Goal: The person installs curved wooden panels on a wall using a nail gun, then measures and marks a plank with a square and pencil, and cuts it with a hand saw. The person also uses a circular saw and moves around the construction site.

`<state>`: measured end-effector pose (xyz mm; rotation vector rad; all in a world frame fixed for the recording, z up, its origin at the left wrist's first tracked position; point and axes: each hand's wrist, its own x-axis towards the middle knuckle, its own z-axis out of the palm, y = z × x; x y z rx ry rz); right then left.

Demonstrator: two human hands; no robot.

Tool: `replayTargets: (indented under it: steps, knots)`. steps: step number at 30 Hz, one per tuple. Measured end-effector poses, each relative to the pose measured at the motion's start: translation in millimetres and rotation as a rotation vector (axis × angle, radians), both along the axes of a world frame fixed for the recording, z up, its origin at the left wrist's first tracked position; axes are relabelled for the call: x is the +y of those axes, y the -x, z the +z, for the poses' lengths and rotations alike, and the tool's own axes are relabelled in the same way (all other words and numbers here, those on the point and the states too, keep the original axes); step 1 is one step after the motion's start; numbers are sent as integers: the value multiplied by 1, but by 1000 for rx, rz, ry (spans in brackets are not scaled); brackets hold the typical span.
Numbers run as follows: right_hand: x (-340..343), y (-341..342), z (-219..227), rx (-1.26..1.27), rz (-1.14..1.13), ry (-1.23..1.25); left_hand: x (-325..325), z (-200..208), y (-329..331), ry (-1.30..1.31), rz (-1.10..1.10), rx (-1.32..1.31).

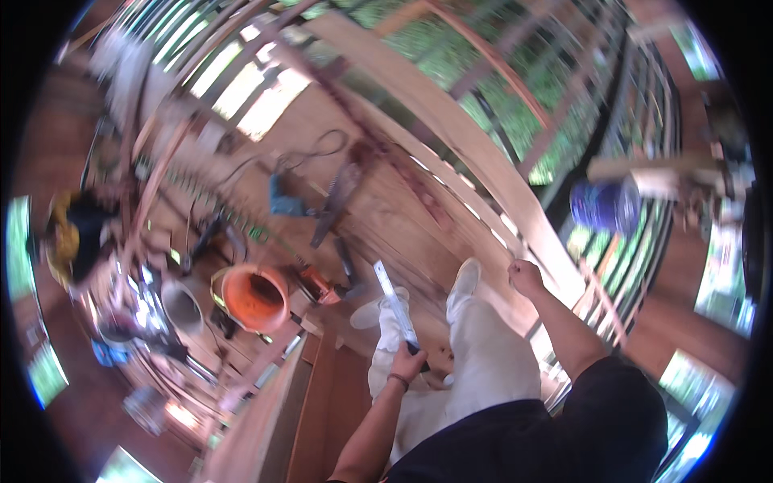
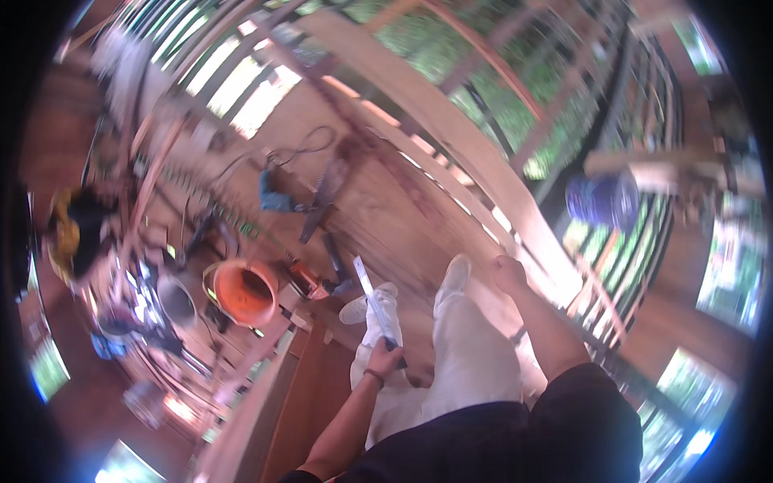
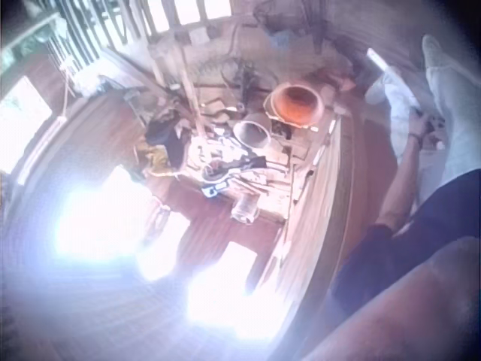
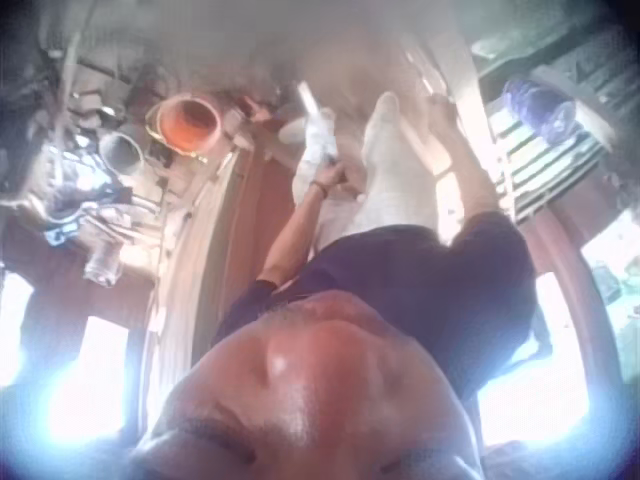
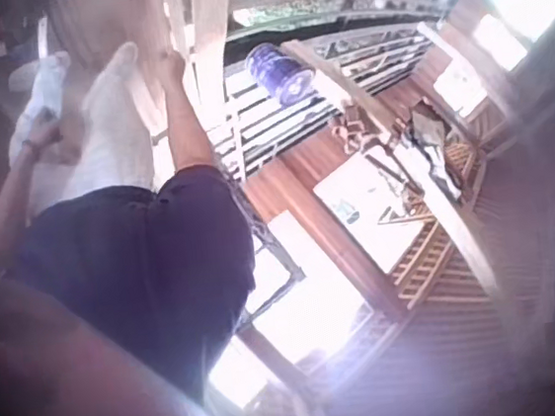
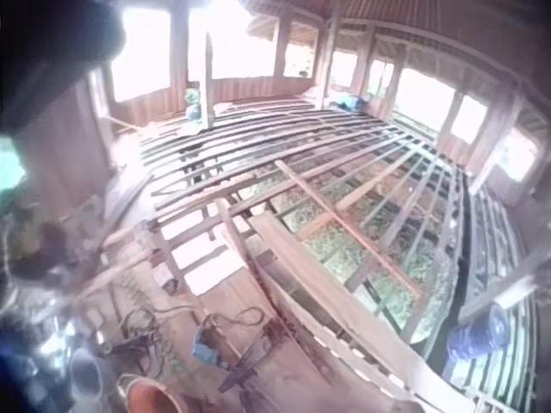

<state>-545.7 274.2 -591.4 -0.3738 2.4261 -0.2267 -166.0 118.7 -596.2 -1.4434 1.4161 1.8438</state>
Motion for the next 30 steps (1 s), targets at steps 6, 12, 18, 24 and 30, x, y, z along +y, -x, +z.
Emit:
replayTargets:
  steps: [6, 12, 18, 24, 30]
  knots:
    - [243, -102, -19, -77, -352, -172, -6, 41, 62, 179, -379, -8]
    - [293, -98, -75, -205, -523, -156, 22, 11, 142, -62, -299, -108]
    - [258, -22, -119, -75, -381, 141, 56, 49, 268, 244, -769, -33]
    - [184, 89, -113, -149, -63, -53, 54, 25, 316, 195, -550, 5]
    - [53, 104, -219, 5, 374, 97, -5, -48, 364, 343, -362, 91]
